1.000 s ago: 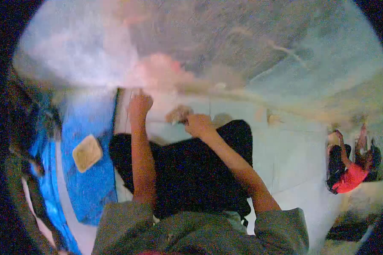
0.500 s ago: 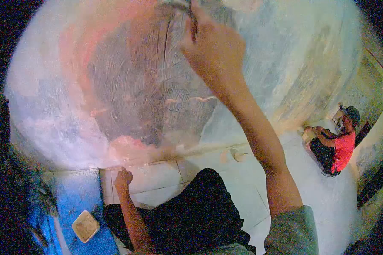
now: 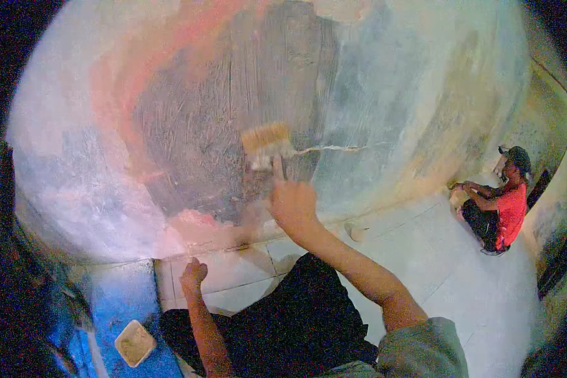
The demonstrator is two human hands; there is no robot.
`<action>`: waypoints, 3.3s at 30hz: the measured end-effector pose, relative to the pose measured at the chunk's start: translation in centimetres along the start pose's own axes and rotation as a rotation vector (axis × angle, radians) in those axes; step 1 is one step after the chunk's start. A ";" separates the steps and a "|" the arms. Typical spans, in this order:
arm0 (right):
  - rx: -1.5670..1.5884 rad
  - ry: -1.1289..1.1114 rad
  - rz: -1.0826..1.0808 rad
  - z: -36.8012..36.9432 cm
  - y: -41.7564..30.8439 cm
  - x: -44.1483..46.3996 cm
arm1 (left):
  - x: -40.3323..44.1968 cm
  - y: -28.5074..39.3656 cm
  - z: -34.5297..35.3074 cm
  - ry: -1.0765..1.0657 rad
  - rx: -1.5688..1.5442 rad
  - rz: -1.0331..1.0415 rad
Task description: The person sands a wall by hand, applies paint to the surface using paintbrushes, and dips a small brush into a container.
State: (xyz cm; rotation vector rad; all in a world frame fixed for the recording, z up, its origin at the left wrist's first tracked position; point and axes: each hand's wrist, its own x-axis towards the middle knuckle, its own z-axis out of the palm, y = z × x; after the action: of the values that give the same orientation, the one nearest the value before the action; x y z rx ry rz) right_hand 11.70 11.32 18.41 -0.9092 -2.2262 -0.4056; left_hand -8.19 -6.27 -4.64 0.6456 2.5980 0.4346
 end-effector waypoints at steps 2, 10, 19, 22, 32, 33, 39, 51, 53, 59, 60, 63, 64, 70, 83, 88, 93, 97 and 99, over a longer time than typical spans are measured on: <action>0.077 -0.181 -0.053 0.2 2.1 -1.6 | -0.4 0.5 -0.2 -0.015 -0.004 0.005; 0.017 0.311 -0.117 -8.9 4.2 10.1 | 3.7 -1.6 3.7 -0.007 0.016 0.107; 0.251 0.139 0.131 5.5 -2.6 1.6 | 5.5 -2.0 4.2 -0.073 -0.040 0.381; 0.388 -0.149 0.191 9.5 -5.6 -9.7 | 1.0 3.4 2.9 -0.208 -0.474 0.332; 0.590 -0.631 0.316 14.4 -4.6 -18.9 | -2.2 7.6 5.8 -0.974 -1.560 0.041; 0.611 -0.636 0.323 14.5 -4.0 -19.2 | -2.1 7.5 6.3 -1.019 -1.551 0.163; 0.687 -0.561 0.361 7.1 6.3 -15.0 | 2.3 2.3 12.4 -0.756 -1.278 0.043; -0.162 -0.551 0.534 22.2 31.5 -21.1 | 1.6 4.3 11.5 -0.576 -1.026 0.046; -0.178 -0.353 0.493 23.2 31.2 -21.9 | -0.6 6.6 9.5 -0.473 -1.051 -0.032; -0.065 -0.330 0.436 19.7 27.4 -19.2 | 0.8 6.2 10.3 -0.462 -0.653 0.137; -0.066 -0.318 0.410 19.0 26.3 -18.4 | 1.0 6.3 10.0 -0.448 -0.679 0.139; 0.103 -0.322 0.178 17.2 21.7 -16.7 | -0.1 6.9 7.3 -0.378 -0.454 0.073; 0.146 -0.248 0.029 17.1 19.8 -16.6 | -1.0 7.3 5.4 -0.350 -0.448 0.147; 0.404 -0.460 -0.039 13.3 3.1 -13.9 | -0.8 4.5 0.9 -0.082 -0.321 0.320; 0.586 -0.737 -0.181 17.2 -2.4 -15.7 | 0.0 0.5 -0.2 0.135 0.128 0.423; 0.531 -0.765 -0.129 17.4 -1.3 -14.8 | -1.4 1.8 -1.7 0.135 0.068 0.401; 0.649 -0.557 -0.083 18.4 -1.2 -15.0 | -1.4 2.0 -1.8 0.083 0.111 0.372; 0.826 -0.695 0.078 19.9 -1.4 -15.9 | -0.8 1.5 -1.0 0.101 0.142 0.340; 0.875 -0.744 0.065 21.7 -1.2 -17.0 | -0.4 1.3 -0.8 0.044 0.156 0.358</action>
State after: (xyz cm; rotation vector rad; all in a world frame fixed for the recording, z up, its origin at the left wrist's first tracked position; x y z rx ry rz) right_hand 9.22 13.09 -9.02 -0.6724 -2.5879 1.0346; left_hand -7.78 -5.55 -3.32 1.1756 2.5768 0.3578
